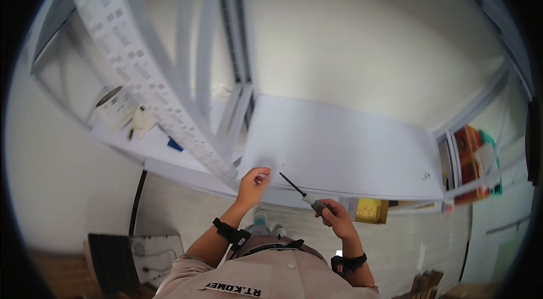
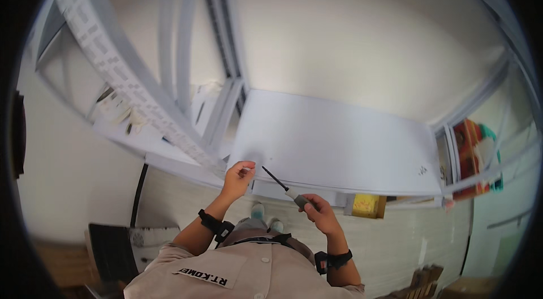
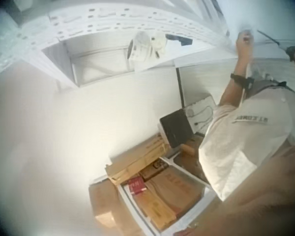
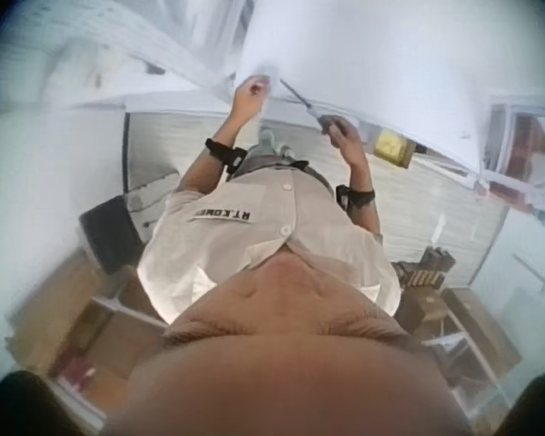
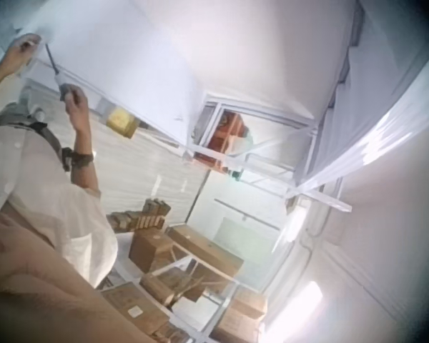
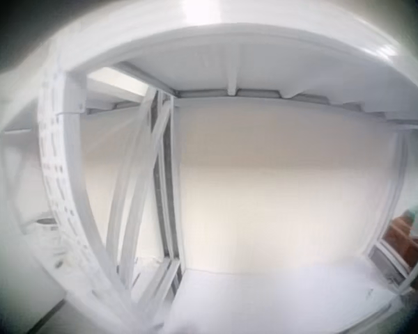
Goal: The person uses a screwdriver to tighten screws on a small beige and black electronic device. They repeatedly reposition the device and adjust the screws, then place the device on a white shelf.
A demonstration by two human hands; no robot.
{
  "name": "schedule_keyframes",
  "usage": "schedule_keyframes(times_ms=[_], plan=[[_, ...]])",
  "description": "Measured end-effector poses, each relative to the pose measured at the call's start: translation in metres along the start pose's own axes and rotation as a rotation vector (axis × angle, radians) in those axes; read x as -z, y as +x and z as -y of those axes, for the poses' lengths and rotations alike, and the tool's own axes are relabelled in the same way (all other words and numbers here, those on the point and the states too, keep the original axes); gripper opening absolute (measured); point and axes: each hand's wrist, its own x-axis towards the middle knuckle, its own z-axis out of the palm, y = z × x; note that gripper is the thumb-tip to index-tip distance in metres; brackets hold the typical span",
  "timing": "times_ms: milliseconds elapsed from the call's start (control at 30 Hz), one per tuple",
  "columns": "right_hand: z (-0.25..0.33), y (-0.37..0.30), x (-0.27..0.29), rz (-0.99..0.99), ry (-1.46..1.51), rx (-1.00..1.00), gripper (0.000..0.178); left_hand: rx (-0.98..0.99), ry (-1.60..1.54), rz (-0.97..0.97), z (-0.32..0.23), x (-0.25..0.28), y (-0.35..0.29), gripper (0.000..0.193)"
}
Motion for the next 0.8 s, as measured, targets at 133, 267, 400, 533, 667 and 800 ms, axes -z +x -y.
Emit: schedule_keyframes(times_ms=[133,267,400,533,667,800], plan=[[-0.009,0.025,-0.042,0.168,-0.072,-0.052,0.032,0.268,-0.410,-0.104,-0.013,0.054,-0.045,0.019],[-0.025,0.054,-0.087,0.390,-0.039,-0.087,0.032,0.366,-0.649,-0.287,-0.016,0.113,-0.085,0.024],[-0.028,0.079,-0.165,0.576,-0.138,-0.132,0.032,0.277,-0.758,-0.452,-0.022,0.187,-0.142,0.023],[-0.036,0.093,-0.258,0.804,-0.255,-0.152,0.033,0.216,-0.756,-0.615,-0.014,0.253,-0.212,0.022],[-0.061,0.103,-0.349,0.944,-0.330,-0.155,0.033,0.170,-0.805,-0.774,-0.001,0.312,-0.264,0.022],[-0.097,0.097,-0.468,1.052,-0.359,-0.175,0.033,0.099,-0.787,-1.030,0.014,0.395,-0.327,0.018]])
